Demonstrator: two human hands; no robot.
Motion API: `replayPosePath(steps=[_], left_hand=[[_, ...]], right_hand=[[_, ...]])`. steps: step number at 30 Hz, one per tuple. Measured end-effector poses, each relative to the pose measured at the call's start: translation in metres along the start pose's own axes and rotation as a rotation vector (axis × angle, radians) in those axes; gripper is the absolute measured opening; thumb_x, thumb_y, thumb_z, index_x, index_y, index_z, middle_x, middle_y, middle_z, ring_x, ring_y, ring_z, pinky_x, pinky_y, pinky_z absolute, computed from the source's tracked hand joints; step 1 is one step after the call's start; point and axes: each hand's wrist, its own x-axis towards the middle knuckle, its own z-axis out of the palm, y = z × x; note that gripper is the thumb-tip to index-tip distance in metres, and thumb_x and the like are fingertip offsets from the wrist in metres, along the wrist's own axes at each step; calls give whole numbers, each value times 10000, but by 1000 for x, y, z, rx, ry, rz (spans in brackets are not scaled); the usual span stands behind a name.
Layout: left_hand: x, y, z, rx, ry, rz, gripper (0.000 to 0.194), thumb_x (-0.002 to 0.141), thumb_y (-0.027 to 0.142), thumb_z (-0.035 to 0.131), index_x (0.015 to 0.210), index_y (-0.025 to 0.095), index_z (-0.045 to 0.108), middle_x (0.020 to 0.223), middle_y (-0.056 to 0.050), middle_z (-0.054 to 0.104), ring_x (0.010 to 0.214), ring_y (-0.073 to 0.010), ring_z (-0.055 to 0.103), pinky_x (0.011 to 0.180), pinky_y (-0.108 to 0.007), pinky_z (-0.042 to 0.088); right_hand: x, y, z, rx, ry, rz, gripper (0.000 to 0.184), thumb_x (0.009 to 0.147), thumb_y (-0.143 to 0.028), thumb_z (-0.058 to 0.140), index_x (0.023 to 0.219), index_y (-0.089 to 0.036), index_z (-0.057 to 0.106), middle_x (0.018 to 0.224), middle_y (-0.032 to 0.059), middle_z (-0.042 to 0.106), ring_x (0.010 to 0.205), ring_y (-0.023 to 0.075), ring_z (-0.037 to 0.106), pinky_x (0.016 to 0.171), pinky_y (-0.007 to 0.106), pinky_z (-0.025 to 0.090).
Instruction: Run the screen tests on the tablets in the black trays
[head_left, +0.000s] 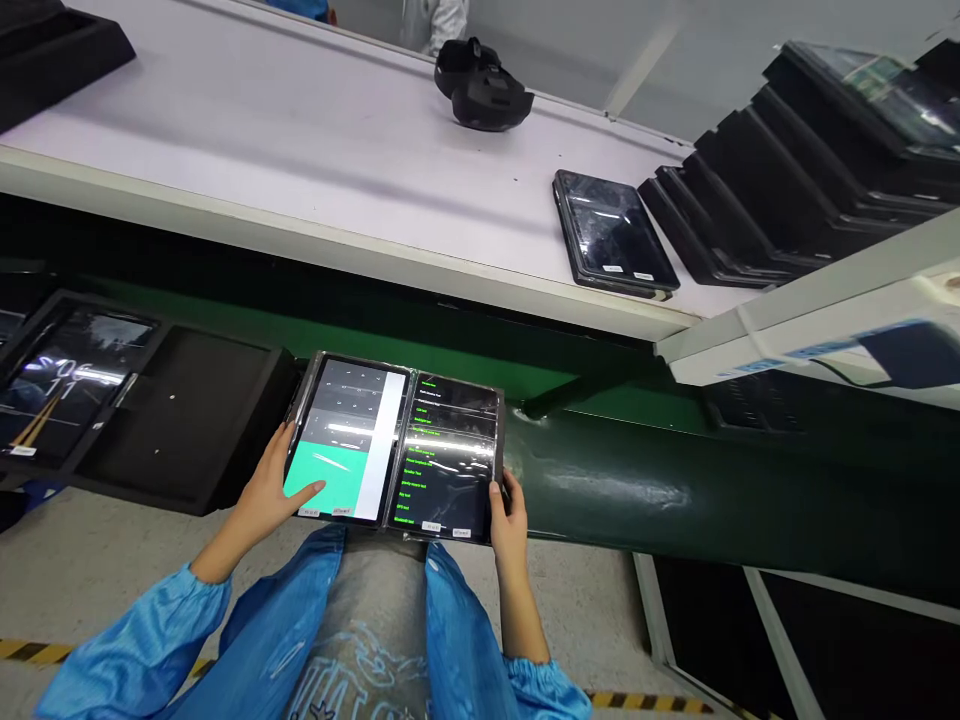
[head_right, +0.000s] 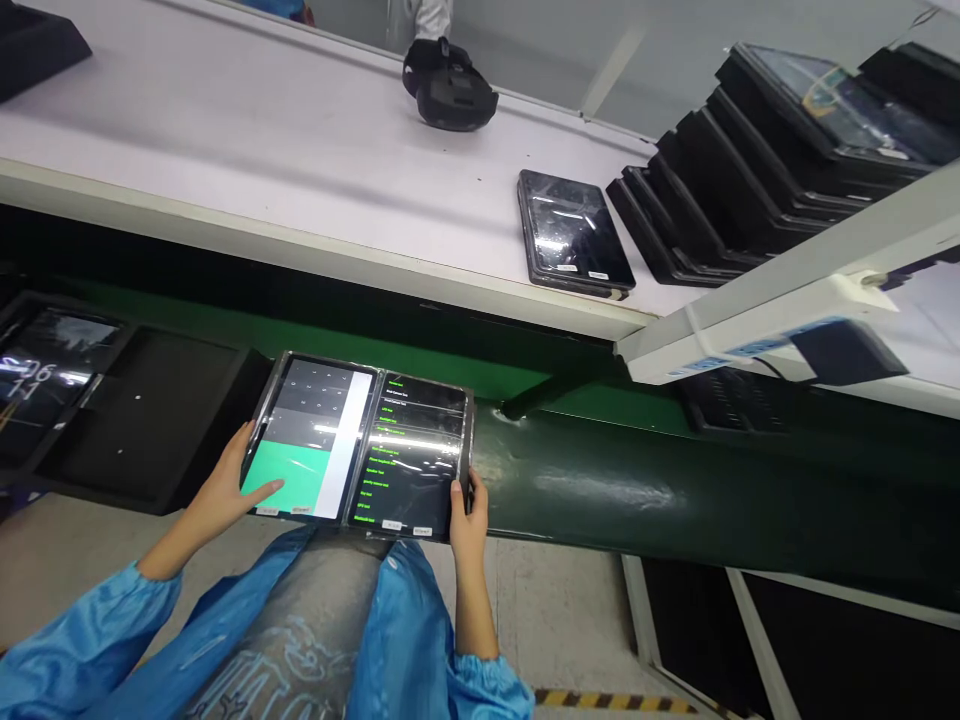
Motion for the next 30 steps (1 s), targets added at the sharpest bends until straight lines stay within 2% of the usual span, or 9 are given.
replayPosePath(steps=[3, 6, 15, 19, 24, 27, 30], left_hand=[[-10, -6, -3, 32, -50, 22, 1030, 815, 592, 666, 1601, 302, 66, 1671, -130, 133, 1509, -371, 206, 1174, -571, 323], [-14, -5, -3, 81, -51, 10, 1042, 795, 597, 683, 1600, 315, 83, 1678, -131, 86, 1499, -396, 218, 1133, -580, 379], [-18, -19, -4, -79, -34, 78, 882, 894, 521, 598, 1595, 316, 106, 1678, -113, 113, 1524, -336, 161, 1214, -562, 232], [-19, -16, -2, -65, -21, 70, 865, 908, 539, 563, 1597, 317, 90, 1677, -108, 121, 1522, -334, 173, 1205, -560, 262], [-18, -4, 1, 112, -21, 29, 1037, 805, 590, 677, 1601, 315, 71, 1677, -135, 83, 1496, -405, 225, 1123, -604, 382], [-19, -7, 1, 53, -20, 62, 972, 851, 557, 639, 1600, 316, 67, 1674, -133, 110, 1505, -378, 213, 1150, -585, 353], [-20, -19, -1, 6, -34, 96, 943, 862, 538, 637, 1597, 318, 88, 1677, -129, 94, 1515, -366, 180, 1177, -584, 303]], right_hand=[[-1, -3, 0, -4, 5, -9, 703, 790, -666, 588, 1286, -168, 586, 1382, 166, 588, 1304, 334, 525, 1110, 493, 395], [-1, -4, 1, -10, 12, -27, 699, 790, -659, 585, 1279, -160, 589, 1371, 173, 593, 1290, 331, 535, 1099, 490, 407], [0, -1, 1, 2, 9, -43, 681, 793, -642, 594, 1282, -168, 592, 1370, 166, 593, 1295, 328, 533, 1109, 500, 399], [0, 0, 1, 1, 13, -44, 665, 796, -638, 599, 1283, -184, 596, 1369, 154, 598, 1285, 324, 540, 1107, 500, 401], [-2, 0, 0, 0, 10, -54, 649, 811, -634, 598, 1282, -187, 599, 1370, 150, 597, 1291, 321, 534, 1105, 492, 405], [-2, 0, -1, 16, -3, -22, 668, 808, -647, 602, 1303, -198, 586, 1388, 149, 583, 1297, 329, 528, 1096, 494, 414], [-1, 1, -2, 21, -20, -11, 666, 812, -643, 604, 1309, -201, 577, 1394, 146, 575, 1302, 333, 520, 1101, 500, 406]])
